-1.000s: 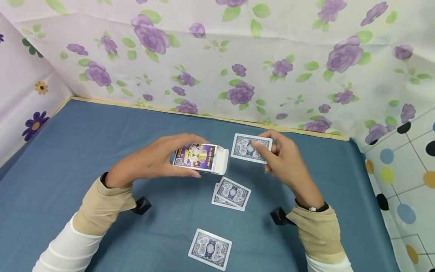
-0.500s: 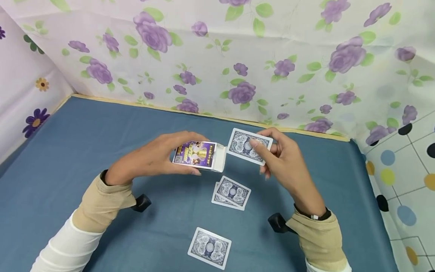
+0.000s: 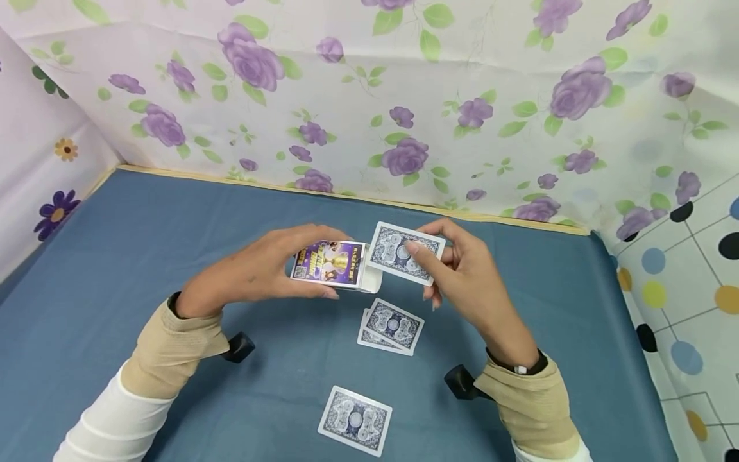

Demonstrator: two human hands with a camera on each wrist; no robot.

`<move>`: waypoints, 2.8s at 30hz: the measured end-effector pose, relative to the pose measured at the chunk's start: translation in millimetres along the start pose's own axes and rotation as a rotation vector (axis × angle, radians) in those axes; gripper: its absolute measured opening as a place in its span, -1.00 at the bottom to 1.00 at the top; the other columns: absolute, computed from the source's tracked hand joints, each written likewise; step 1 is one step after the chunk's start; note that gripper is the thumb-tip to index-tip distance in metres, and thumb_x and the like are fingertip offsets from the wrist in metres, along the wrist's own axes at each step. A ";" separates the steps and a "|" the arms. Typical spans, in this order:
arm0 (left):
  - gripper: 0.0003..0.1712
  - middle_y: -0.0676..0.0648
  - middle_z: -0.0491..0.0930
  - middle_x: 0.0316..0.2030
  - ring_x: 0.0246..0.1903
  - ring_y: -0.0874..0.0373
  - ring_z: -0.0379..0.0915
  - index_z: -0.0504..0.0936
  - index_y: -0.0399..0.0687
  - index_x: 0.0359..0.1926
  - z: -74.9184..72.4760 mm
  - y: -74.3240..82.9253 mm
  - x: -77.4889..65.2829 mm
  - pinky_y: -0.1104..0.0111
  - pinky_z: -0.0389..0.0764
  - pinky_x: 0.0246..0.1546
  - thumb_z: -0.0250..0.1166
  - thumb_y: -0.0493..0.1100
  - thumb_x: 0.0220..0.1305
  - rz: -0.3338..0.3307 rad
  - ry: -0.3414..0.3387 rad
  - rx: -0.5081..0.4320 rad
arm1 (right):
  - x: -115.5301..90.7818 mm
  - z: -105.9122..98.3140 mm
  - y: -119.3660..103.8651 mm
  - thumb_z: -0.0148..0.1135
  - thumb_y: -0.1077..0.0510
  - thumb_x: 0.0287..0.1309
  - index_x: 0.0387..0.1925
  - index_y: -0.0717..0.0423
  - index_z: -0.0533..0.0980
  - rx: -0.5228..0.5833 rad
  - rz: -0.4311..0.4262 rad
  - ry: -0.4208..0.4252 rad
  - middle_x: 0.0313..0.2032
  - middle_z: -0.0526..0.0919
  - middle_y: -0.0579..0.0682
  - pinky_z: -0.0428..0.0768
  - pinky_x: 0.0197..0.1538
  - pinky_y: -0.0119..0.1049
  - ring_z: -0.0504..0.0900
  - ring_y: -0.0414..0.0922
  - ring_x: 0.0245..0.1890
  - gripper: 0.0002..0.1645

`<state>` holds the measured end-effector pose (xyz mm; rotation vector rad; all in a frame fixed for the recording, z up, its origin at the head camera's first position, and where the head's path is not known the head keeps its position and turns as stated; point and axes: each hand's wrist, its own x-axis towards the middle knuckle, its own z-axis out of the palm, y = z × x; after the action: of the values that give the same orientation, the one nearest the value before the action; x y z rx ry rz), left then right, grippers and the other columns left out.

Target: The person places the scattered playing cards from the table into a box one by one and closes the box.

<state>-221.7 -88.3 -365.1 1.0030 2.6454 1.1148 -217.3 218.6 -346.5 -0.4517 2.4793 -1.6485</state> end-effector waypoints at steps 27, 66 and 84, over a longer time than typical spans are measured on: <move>-0.22 0.23 0.47 -0.06 -0.25 0.29 0.42 0.40 0.33 0.30 -5.5 -1.4 -0.7 0.29 0.52 -0.28 0.41 0.28 0.06 0.008 0.027 -0.016 | -0.1 13.8 0.0 0.25 -0.06 0.27 0.06 0.09 0.46 0.052 0.073 -0.131 -0.72 0.47 0.16 0.53 -0.64 -0.11 0.50 0.06 -0.79 -0.56; -0.23 0.19 0.46 -0.21 -0.36 0.29 0.39 0.43 0.24 0.31 4.3 3.7 1.4 0.33 0.50 -0.36 0.42 0.24 0.08 0.054 0.003 0.012 | 7.8 39.0 14.4 0.10 -0.11 0.38 0.16 0.07 0.37 0.054 0.062 -0.186 -0.63 0.48 0.18 0.55 -0.56 -0.11 0.49 0.05 -0.69 -0.53; -0.26 0.22 0.44 -0.24 -0.37 0.31 0.36 0.43 0.32 0.29 9.4 6.3 3.2 0.36 0.47 -0.38 0.40 0.28 0.08 0.054 -0.041 0.054 | 8.7 43.1 18.1 0.17 0.07 0.36 0.01 0.15 0.31 0.090 0.042 -0.232 -0.57 0.55 0.16 0.57 -0.53 -0.13 0.49 0.05 -0.66 -0.66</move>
<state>-217.7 -77.4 -367.2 1.1010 2.6440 1.0268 -217.0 184.4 -379.5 -0.5415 2.2244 -1.5842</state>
